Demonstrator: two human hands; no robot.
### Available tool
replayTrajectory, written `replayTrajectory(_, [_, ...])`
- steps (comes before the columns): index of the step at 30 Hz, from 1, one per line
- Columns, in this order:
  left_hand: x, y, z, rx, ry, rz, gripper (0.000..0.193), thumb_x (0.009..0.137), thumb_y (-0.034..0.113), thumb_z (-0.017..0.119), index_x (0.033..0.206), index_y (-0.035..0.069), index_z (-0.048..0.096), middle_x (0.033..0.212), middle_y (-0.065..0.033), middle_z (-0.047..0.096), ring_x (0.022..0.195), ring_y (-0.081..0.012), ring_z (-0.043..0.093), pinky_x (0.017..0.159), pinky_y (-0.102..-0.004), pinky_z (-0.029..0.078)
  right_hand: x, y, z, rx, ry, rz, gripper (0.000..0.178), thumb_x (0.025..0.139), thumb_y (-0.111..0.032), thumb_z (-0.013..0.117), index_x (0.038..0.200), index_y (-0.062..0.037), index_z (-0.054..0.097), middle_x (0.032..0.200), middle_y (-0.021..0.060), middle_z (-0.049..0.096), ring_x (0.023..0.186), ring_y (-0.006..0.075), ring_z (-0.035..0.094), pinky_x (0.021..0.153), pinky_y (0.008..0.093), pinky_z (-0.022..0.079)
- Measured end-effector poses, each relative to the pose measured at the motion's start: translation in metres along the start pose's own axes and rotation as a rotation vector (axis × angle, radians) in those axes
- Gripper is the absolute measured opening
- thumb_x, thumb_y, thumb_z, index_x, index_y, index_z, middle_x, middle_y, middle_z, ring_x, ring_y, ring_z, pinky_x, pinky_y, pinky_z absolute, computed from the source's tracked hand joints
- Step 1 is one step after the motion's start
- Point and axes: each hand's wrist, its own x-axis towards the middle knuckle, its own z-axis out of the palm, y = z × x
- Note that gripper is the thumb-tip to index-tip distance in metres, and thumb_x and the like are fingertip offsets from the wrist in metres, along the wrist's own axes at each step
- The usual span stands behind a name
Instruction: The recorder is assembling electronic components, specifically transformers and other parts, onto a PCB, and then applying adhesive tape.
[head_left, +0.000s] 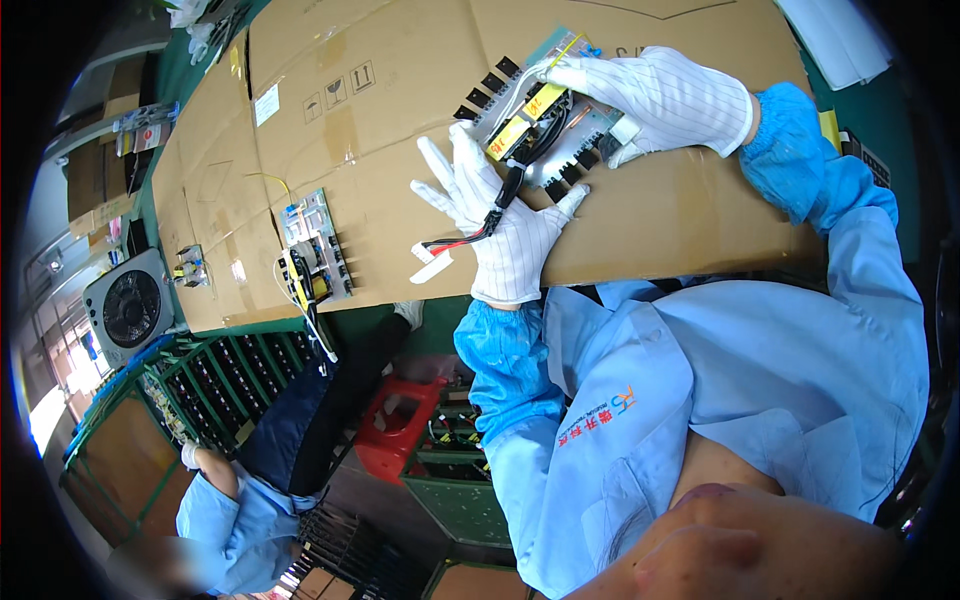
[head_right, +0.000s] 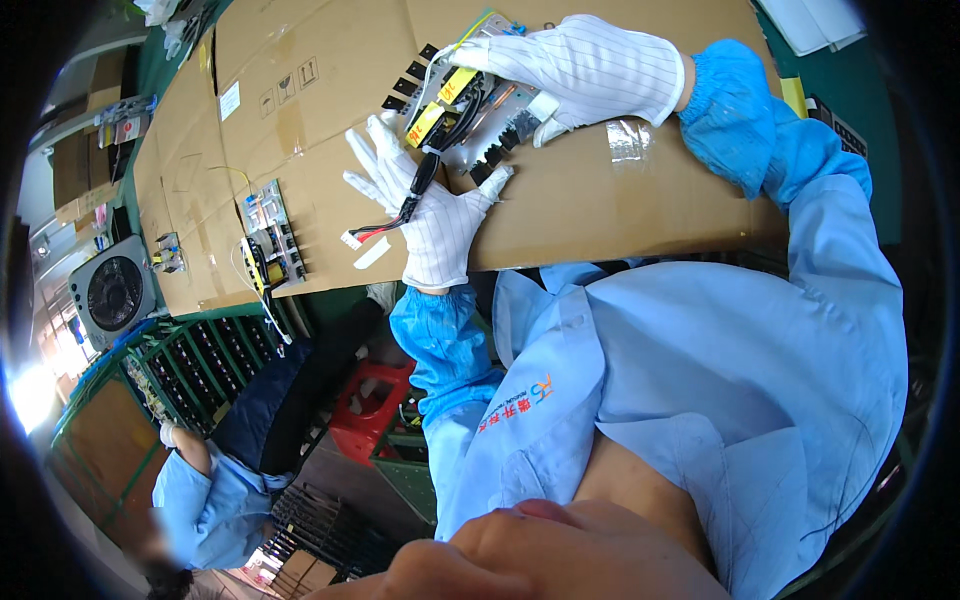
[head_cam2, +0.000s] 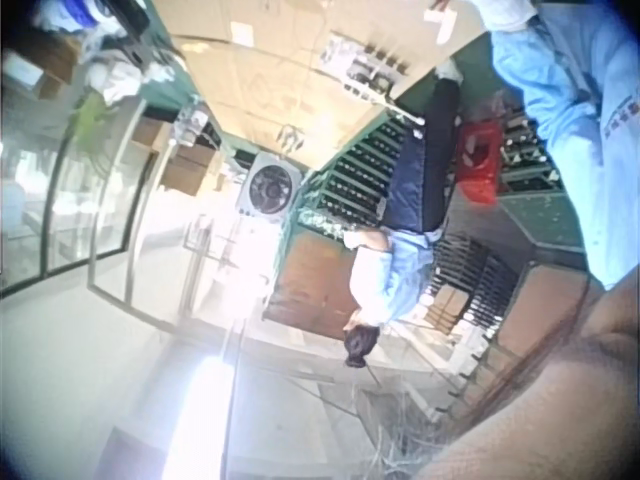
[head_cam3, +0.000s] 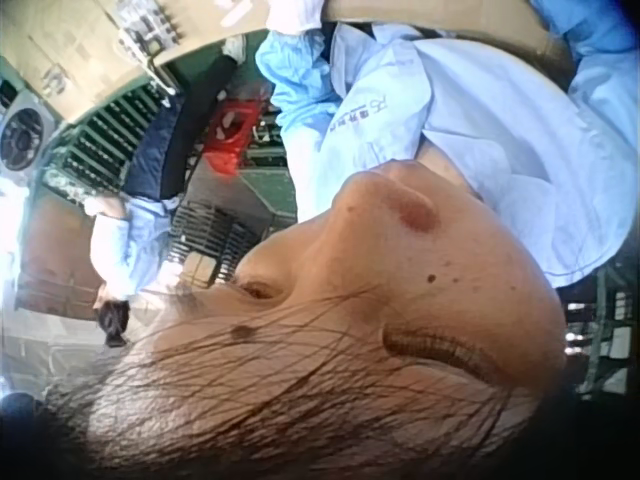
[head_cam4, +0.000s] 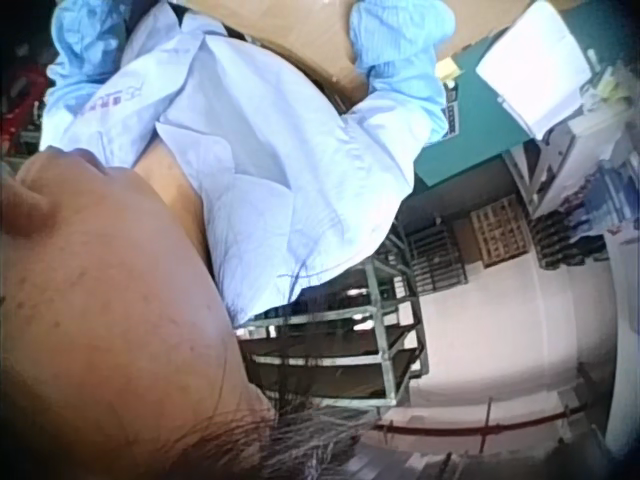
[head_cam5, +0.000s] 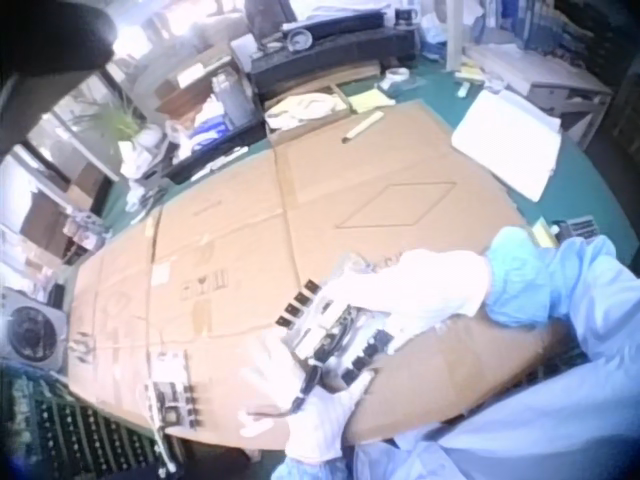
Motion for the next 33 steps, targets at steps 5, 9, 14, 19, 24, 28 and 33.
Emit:
replayTrajectory(5, [0.004, -0.001, 0.004, -0.088, 0.019, 0.021, 0.138, 0.056, 0.058, 0.091, 0.156, -0.004, 0.02, 0.157, -0.0228, 0.033, 0.153, -0.0424, 0.018, 0.12, -0.0656, -0.004, 0.004, 0.003, -0.002, 0.055, 0.075, -0.04, 0.11, 0.055, -0.039, 0.089, 0.152, -0.0146, 0.042, 0.127, 0.0111, 0.065, 0.092, 0.0337, 0.068, 0.076, 0.0398, 0.054])
replayTrajectory(9, [0.009, 0.0, 0.001, -0.139, 0.012, 0.008, 0.134, 0.058, 0.056, 0.091, 0.156, -0.003, 0.021, 0.157, -0.0226, 0.034, 0.152, -0.0409, 0.022, 0.121, -0.0645, -0.004, 0.012, 0.005, -0.008, 0.094, 0.065, -0.04, 0.103, 0.059, -0.033, 0.09, 0.15, -0.014, 0.045, 0.123, 0.0107, 0.067, 0.094, 0.0347, 0.069, 0.076, 0.0401, 0.055])
replayTrajectory(14, [0.007, -0.004, 0.005, -0.08, 0.023, 0.052, 0.129, 0.068, 0.068, 0.082, 0.157, -0.001, 0.02, 0.159, -0.0263, 0.029, 0.15, -0.037, 0.029, 0.122, -0.0599, -0.005, 0.014, 0.011, 0.005, 0.048, 0.173, -0.112, 0.093, 0.066, -0.03, 0.088, 0.148, -0.0134, 0.046, 0.124, 0.0125, 0.067, 0.093, 0.035, 0.069, 0.075, 0.0402, 0.055])
replayTrajectory(19, [0.005, -0.005, 0.01, -0.097, 0.041, 0.042, 0.127, 0.066, 0.06, 0.086, 0.156, -0.002, 0.023, 0.157, -0.025, 0.035, 0.149, -0.0367, 0.032, 0.122, -0.0607, -0.004, 0.01, -0.001, 0.005, -0.004, 0.147, -0.069, 0.092, 0.072, -0.032, 0.088, 0.15, -0.0152, 0.043, 0.116, 0.0125, 0.069, 0.085, 0.0332, 0.07, 0.073, 0.0396, 0.057])
replayTrajectory(24, [0.005, -0.004, 0.011, -0.157, 0.043, 0.019, 0.134, 0.059, 0.059, 0.09, 0.156, -0.004, 0.022, 0.155, -0.0246, 0.037, 0.148, -0.0371, 0.033, 0.123, -0.0603, 0.0, 0.005, 0.007, 0.012, -0.032, 0.059, -0.046, 0.097, 0.069, -0.045, 0.086, 0.15, -0.0136, 0.042, 0.128, 0.0148, 0.064, 0.088, 0.0347, 0.069, 0.074, 0.0415, 0.054])
replayTrajectory(28, [0.004, -0.006, 0.015, -0.106, 0.088, 0.007, 0.139, 0.058, 0.067, 0.086, 0.156, -0.005, 0.019, 0.157, -0.0261, 0.031, 0.15, -0.0413, 0.026, 0.122, -0.0618, 0.002, 0.005, 0.0, 0.012, -0.08, 0.051, 0.013, 0.1, 0.07, -0.049, 0.084, 0.153, -0.0136, 0.04, 0.122, 0.0153, 0.067, 0.085, 0.0342, 0.069, 0.071, 0.041, 0.055])
replayTrajectory(33, [0.0, -0.005, 0.016, -0.034, 0.083, -0.038, 0.141, 0.059, 0.071, 0.084, 0.156, -0.005, 0.017, 0.16, -0.0271, 0.025, 0.151, -0.0453, 0.02, 0.12, -0.0635, 0.005, 0.007, 0.003, 0.019, -0.07, 0.121, 0.016, 0.096, 0.072, -0.046, 0.083, 0.154, -0.0174, 0.04, 0.117, 0.0138, 0.069, 0.083, 0.0346, 0.068, 0.069, 0.0402, 0.054])
